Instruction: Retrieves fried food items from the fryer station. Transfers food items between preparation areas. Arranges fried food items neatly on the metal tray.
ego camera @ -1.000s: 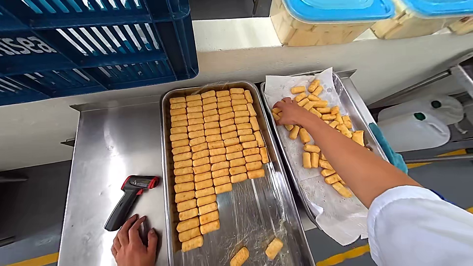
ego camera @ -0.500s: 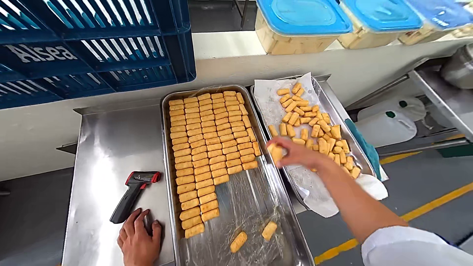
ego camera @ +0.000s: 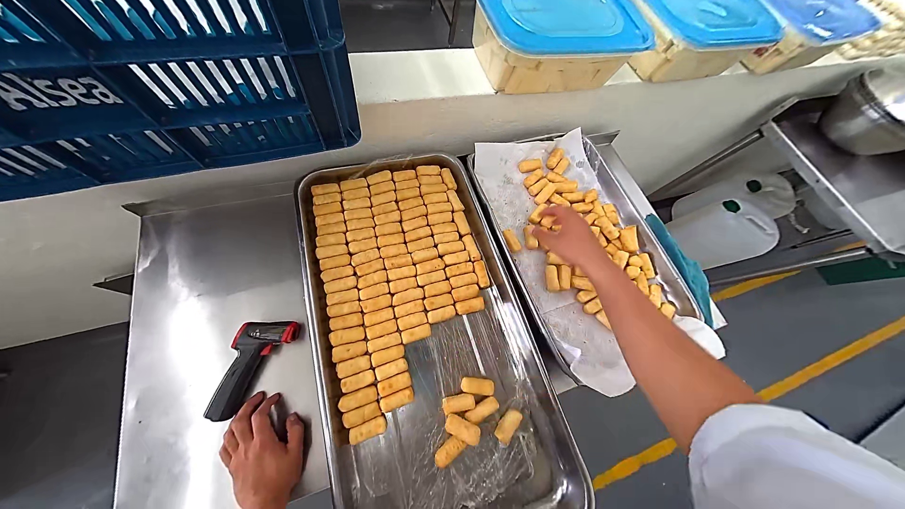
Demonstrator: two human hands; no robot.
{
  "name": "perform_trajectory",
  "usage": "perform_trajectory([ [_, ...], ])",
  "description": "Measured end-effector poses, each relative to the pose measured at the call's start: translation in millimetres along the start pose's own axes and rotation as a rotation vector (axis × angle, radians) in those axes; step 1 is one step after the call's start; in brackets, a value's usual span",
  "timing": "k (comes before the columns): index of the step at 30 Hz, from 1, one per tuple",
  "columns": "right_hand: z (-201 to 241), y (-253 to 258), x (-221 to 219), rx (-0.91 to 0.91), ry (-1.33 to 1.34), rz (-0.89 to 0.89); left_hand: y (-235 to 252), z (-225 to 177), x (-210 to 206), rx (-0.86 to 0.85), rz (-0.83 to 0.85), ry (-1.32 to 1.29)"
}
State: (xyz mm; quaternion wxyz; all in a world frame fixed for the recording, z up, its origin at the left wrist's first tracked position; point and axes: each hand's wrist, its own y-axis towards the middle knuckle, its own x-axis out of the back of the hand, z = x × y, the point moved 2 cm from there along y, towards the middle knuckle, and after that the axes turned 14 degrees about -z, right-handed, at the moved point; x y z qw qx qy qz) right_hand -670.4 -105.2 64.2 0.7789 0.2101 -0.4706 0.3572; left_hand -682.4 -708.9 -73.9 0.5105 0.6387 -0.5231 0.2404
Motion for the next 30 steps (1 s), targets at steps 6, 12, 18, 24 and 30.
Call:
perform_trajectory([
  [6,-55.4,74.4,-53.4,-0.129,-0.231,-0.005,1.7,-1.0,1.8,-0.003,0.000,0.003],
  [12,-45.4,76.3,-58.3,0.023,-0.355,0.048,-0.4,3.6,-1.1,-0.001,0.006,0.028],
  [18,-51.9,89.1,-56.6,0.147,-0.394,0.261,0.0,2.6,-0.4,-0.006,0.004,0.025],
  [24,-43.5,42.2,-55.8,0.007,-0.397,0.234,-0.4,2.7,-1.3,0.005,0.001,0.023],
  [30,-44.9,40.8,-55.8,-0.011,-0.333,0.225,0.9,0.6,-0.6,0.007,0.001,0.022],
])
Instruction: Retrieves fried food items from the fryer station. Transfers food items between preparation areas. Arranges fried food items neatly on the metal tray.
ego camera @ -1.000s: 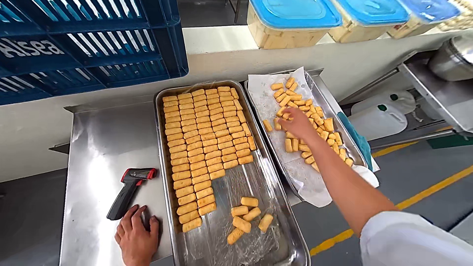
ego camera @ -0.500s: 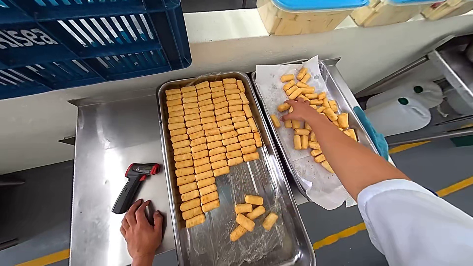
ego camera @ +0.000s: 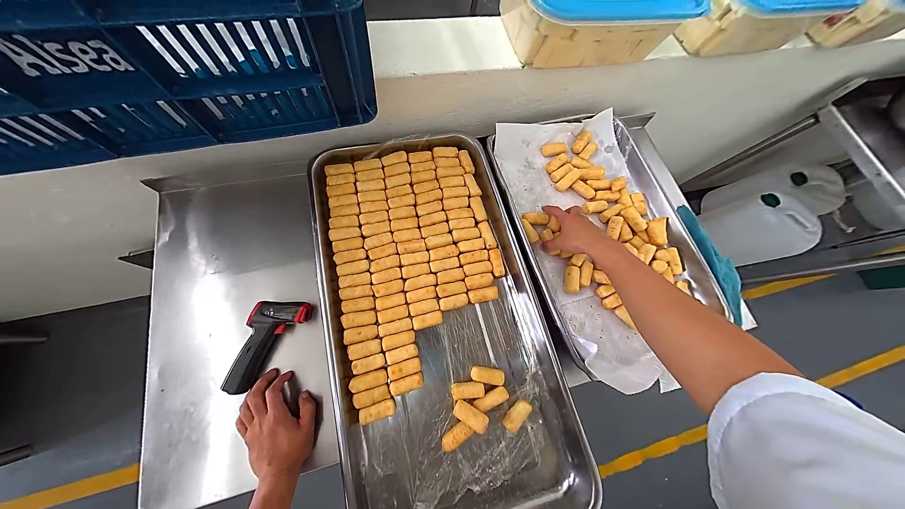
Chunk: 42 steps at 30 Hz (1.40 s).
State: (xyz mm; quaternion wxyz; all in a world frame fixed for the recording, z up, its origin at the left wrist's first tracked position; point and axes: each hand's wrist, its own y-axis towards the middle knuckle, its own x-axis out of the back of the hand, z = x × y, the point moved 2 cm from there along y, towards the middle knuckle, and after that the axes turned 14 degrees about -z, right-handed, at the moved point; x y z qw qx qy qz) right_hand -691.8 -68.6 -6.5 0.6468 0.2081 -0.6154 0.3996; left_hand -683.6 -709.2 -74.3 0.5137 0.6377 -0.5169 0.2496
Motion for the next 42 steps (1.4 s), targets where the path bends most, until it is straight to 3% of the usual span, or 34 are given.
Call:
perform_trajectory([
  [11,9.5,16.4,-1.2,-0.016,0.003,0.039,-0.6,0.9,-0.7,-0.010,0.001,0.009],
  [16,-0.2,-0.6,20.8,-0.129,0.372,0.082,-0.8,1.6,-0.6,0.000,0.007,0.008],
  [18,7.7,-27.2,43.9,-0.139,0.537,0.118,-0.3,1.2,-1.0,0.002,0.005,0.009],
  [22,66.2,-127.5,55.3,0.130,0.572,0.306,0.1,1.8,-1.2,0.016,0.018,0.004],
  [25,108.4,-200.9,12.6,0.292,0.293,0.454,-0.4,0.7,-0.6,0.017,0.027,0.000],
  [28,122.6,-230.6,-13.6,0.389,0.069,0.674,0.3,-0.3,-0.2,0.004,0.007,-0.004],
  [31,113.8,-201.9,10.0,0.365,0.179,0.678,1.0,-0.3,0.6,0.001,0.007,-0.004],
  [35,82.2,-97.4,44.3,0.235,0.224,0.117,0.9,-0.9,2.1,0.002,0.027,0.003],
  [37,64.1,-40.6,40.0,0.154,0.188,-0.084,-0.2,-0.2,2.1,0.005,0.029,0.004],
  [39,46.2,3.5,18.6,0.063,0.115,-0.072,0.1,0.1,1.6,0.008,0.026,0.007],
  [42,34.0,26.0,-10.0,-0.049,0.038,-0.017,0.4,-0.2,0.7,0.021,0.024,0.005],
])
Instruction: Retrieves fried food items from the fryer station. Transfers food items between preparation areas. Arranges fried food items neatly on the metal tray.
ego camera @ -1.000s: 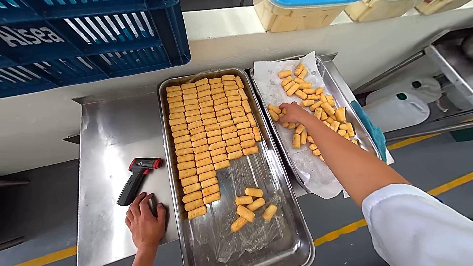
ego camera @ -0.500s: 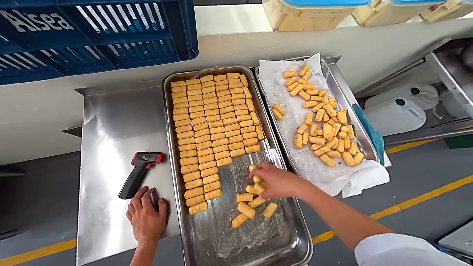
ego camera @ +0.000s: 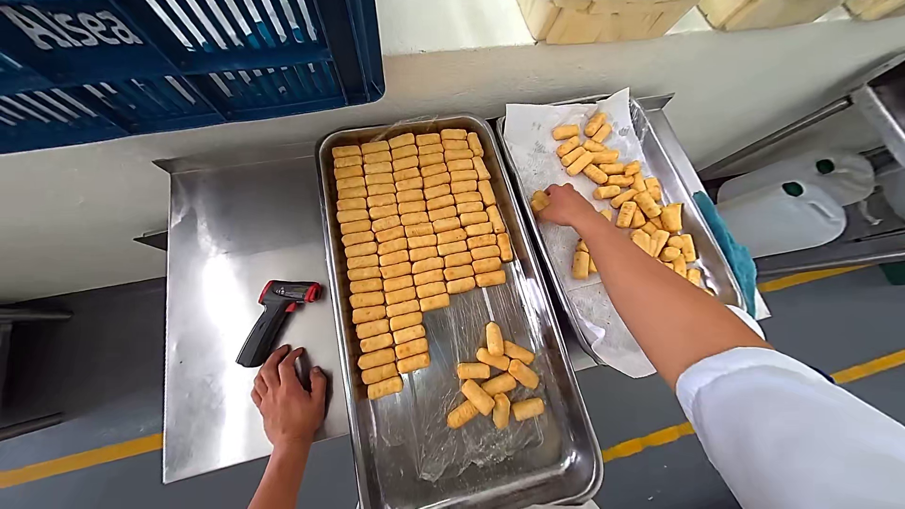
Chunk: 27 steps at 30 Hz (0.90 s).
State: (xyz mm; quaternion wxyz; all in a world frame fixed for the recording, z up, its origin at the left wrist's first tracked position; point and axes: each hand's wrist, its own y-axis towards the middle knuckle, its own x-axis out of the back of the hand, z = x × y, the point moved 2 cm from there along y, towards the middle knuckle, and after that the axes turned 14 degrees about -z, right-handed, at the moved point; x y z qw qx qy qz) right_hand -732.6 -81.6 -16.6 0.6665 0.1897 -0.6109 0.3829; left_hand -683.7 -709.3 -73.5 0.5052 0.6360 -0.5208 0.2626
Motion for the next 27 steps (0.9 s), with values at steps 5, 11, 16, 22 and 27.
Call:
perform_trajectory([
  [5,6.5,-38.1,18.3,-0.008,0.102,-0.110,0.7,0.1,1.5,0.006,0.025,-0.007],
  [11,107.3,-222.7,12.0,0.232,0.255,0.020,-0.2,3.4,0.2,0.009,0.046,-0.005],
  [16,146.1,-292.9,-60.9,0.417,0.142,0.150,-0.2,2.1,2.2,-0.012,0.051,-0.010],
  [22,134.0,-304.3,-83.3,0.358,0.261,-0.046,1.2,-0.4,4.1,-0.020,0.042,-0.037],
  [27,147.1,-305.1,-80.9,0.329,0.291,-0.090,-0.3,-0.1,4.8,-0.017,0.051,-0.041],
])
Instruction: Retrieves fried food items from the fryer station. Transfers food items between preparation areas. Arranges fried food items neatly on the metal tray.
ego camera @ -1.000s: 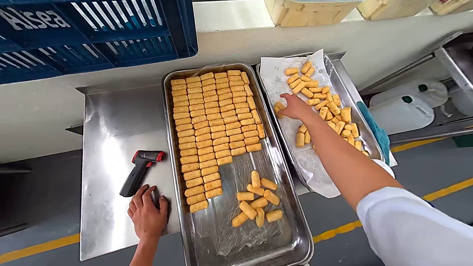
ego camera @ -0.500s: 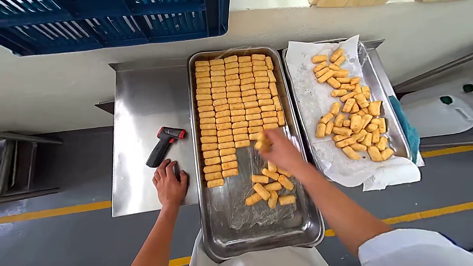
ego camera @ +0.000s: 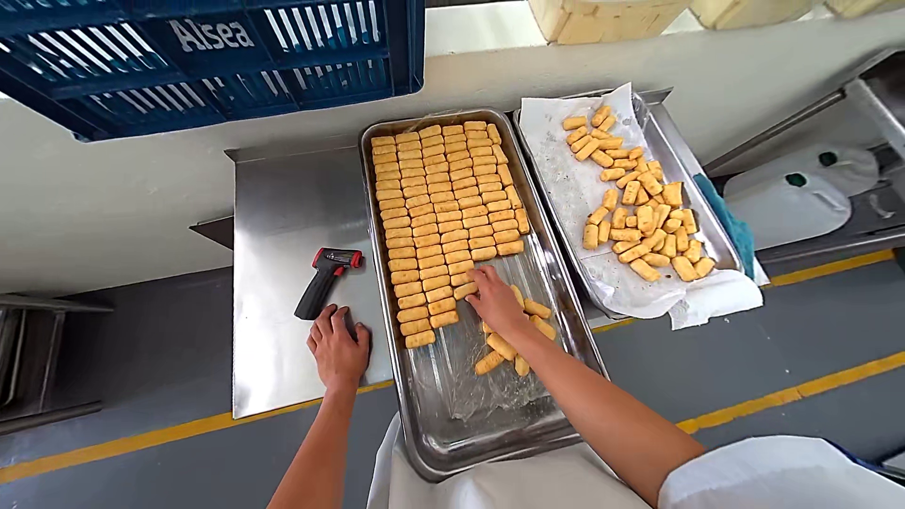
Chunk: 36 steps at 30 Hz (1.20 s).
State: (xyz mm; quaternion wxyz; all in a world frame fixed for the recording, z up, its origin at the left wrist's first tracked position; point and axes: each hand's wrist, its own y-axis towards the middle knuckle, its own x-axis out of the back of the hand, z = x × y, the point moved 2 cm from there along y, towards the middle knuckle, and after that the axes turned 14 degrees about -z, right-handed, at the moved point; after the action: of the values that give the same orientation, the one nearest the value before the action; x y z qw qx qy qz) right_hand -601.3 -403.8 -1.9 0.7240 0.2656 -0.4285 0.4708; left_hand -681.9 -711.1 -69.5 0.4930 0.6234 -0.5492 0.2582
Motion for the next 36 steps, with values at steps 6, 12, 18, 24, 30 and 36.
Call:
perform_trajectory([
  [6,-17.4,15.3,23.8,-0.032,-0.055,0.064,-0.3,0.8,-1.0,0.005,0.006,-0.013],
  [12,-68.9,15.2,63.7,-0.270,-0.243,0.305,-0.9,2.5,-2.9,0.000,0.003,-0.020],
  [18,-86.6,25.9,67.3,-0.294,0.051,0.223,-0.1,3.7,-3.0,0.000,0.007,-0.029],
  [24,-96.8,9.7,79.4,-0.009,-0.328,0.336,0.5,3.3,-2.2,-0.005,0.006,-0.047],
  [30,-86.0,1.6,60.7,-0.083,-0.541,0.278,0.1,4.4,-2.9,-0.003,-0.001,-0.037],
  [36,-75.6,15.9,58.4,-0.108,-0.389,0.225,1.0,4.7,-4.3,-0.003,-0.003,-0.026],
])
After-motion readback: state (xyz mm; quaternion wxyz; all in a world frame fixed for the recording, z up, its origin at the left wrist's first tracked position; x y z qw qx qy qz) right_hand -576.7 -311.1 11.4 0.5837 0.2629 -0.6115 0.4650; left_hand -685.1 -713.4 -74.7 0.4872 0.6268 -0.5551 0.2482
